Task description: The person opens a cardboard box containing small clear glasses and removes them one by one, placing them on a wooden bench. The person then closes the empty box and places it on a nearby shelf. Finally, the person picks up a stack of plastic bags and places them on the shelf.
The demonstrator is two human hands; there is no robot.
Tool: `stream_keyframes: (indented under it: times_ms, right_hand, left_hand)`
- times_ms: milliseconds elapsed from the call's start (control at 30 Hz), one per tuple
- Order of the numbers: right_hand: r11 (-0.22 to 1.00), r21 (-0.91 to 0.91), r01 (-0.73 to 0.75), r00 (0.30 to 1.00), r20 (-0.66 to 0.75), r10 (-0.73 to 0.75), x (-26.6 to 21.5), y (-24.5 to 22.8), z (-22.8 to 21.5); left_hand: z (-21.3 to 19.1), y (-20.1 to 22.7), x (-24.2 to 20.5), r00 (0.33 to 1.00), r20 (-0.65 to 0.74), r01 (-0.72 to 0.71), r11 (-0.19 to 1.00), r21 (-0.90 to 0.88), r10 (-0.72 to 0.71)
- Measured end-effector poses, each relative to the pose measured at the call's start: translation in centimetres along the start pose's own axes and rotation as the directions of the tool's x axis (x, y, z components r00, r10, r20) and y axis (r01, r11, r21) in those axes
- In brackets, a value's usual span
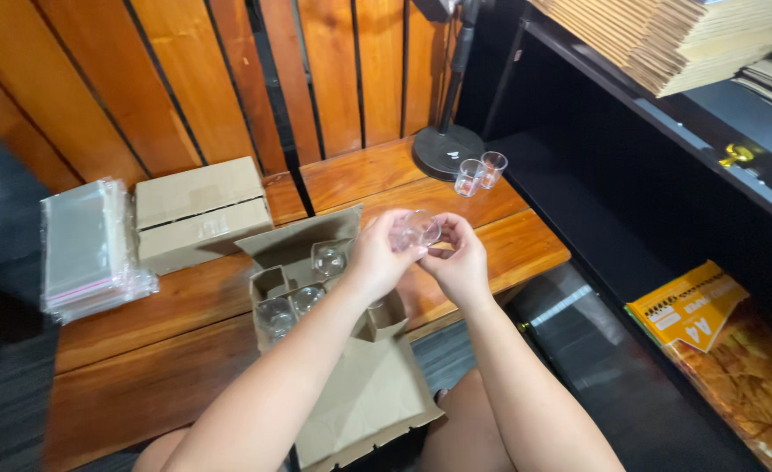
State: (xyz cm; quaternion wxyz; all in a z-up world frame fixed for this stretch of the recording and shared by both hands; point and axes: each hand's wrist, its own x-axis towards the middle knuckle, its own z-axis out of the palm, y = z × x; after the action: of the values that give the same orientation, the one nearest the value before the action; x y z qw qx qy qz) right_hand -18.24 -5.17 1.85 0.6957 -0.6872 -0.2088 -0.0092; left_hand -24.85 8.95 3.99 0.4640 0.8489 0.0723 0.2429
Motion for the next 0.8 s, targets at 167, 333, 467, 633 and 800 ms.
stream_keyframes:
  times_ms: [167, 333, 467, 633, 800]
  right_hand:
    - [1.000, 0.008, 0.003, 0.995, -0.101, -0.002, 2.2, 2.7, -2.2]
    - [1.000, 0.002, 0.005, 0.986, -0.169, -0.005, 5.3, 6.8, -3.4]
    - [0.998, 0.051, -0.029, 0.984, -0.176, 0.038, 9.1, 10.7, -3.4]
    - [0.997, 0.073, -0.038, 0.962, -0.269, 0.056, 12.6, 13.8, -2.4]
    - [0.995, 0.083, -0.056, 0.933, -0.349, 0.082, 15.8, 18.1, -1.2]
  left_hand:
    - [5.0, -1.2, 3.8, 0.974, 0.122, 0.194, 0.981, -0.010, -0.191]
    - [8.5, -2.2, 7.6, 0.937, 0.164, 0.288, 0.947, 0.140, -0.309]
    - [11.3, -4.9, 11.4, 0.927, 0.128, 0.315, 0.917, 0.244, -0.352]
    - [13.3, -6.8, 15.5, 0.894, 0.148, 0.386, 0.895, 0.223, -0.422]
    - [14.0, -6.5, 17.6, 0.869, 0.141, 0.440, 0.871, 0.217, -0.474]
